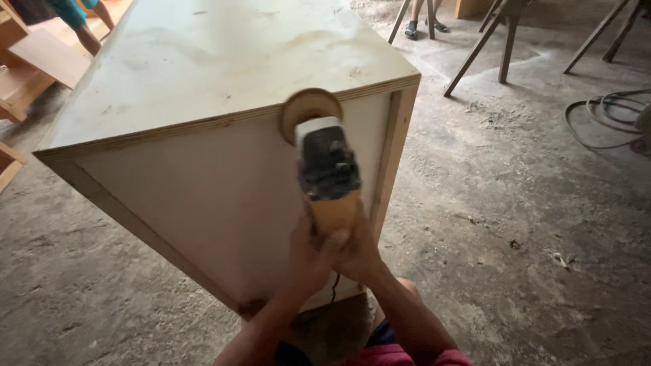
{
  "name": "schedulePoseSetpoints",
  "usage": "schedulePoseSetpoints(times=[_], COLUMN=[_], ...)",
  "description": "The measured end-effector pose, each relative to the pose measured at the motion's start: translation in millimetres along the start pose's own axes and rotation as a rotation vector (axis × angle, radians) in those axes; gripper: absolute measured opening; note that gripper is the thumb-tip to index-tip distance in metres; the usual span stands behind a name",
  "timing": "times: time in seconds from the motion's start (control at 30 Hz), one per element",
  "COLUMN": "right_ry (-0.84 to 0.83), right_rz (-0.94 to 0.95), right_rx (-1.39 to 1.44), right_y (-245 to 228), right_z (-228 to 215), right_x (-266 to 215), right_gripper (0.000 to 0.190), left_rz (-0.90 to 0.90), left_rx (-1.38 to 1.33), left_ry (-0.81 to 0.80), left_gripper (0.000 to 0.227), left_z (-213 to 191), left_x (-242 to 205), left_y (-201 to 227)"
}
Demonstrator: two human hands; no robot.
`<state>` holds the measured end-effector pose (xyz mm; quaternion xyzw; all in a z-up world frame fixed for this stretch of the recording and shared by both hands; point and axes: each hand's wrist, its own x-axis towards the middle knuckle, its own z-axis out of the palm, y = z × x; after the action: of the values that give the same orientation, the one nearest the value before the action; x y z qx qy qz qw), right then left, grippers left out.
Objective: The person uses a handheld angle grinder with a sanding disc to smooth the edges and flat surfaces of a wooden cabinet. They move around the furniture piece, sanding different sections and occasionally adjusting the power cable.
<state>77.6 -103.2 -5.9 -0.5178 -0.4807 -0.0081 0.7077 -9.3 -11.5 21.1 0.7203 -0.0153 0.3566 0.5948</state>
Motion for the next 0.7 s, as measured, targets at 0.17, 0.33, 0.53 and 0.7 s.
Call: schedulePoseSetpoints(times=[0.17, 0.33, 0.53, 0.7], right_ry=[0.121, 0.202, 0.038, 0.010], right_rz=[0.190, 0.160, 0.117, 0.054], right_rx=[-0.049, -0.036, -0.128, 0.041], right_y=[6.6, 15.7, 4.4, -5.7], right_z=[-25.3, -40.0, -19.1, -12.2], right_x=[-2.0, -5.8, 1.8, 3.5], right_gripper=[0.075, 0.072, 0.063, 0.085], left_rz=[-0.035, 0.081, -0.029, 0.076], left_rx=[-0.024, -0.013, -0.026, -0.013], left_ry=[-0.127, -0.188, -0.075, -0.093], left_gripper=[0.075, 0.085, 0.083, 0.065], left_z=[28.0, 43.0, 23.1, 13.8], left_x=[18.0, 26.4, 15.3, 7.5], left_y=[3.6, 6.8, 10.9, 12.3])
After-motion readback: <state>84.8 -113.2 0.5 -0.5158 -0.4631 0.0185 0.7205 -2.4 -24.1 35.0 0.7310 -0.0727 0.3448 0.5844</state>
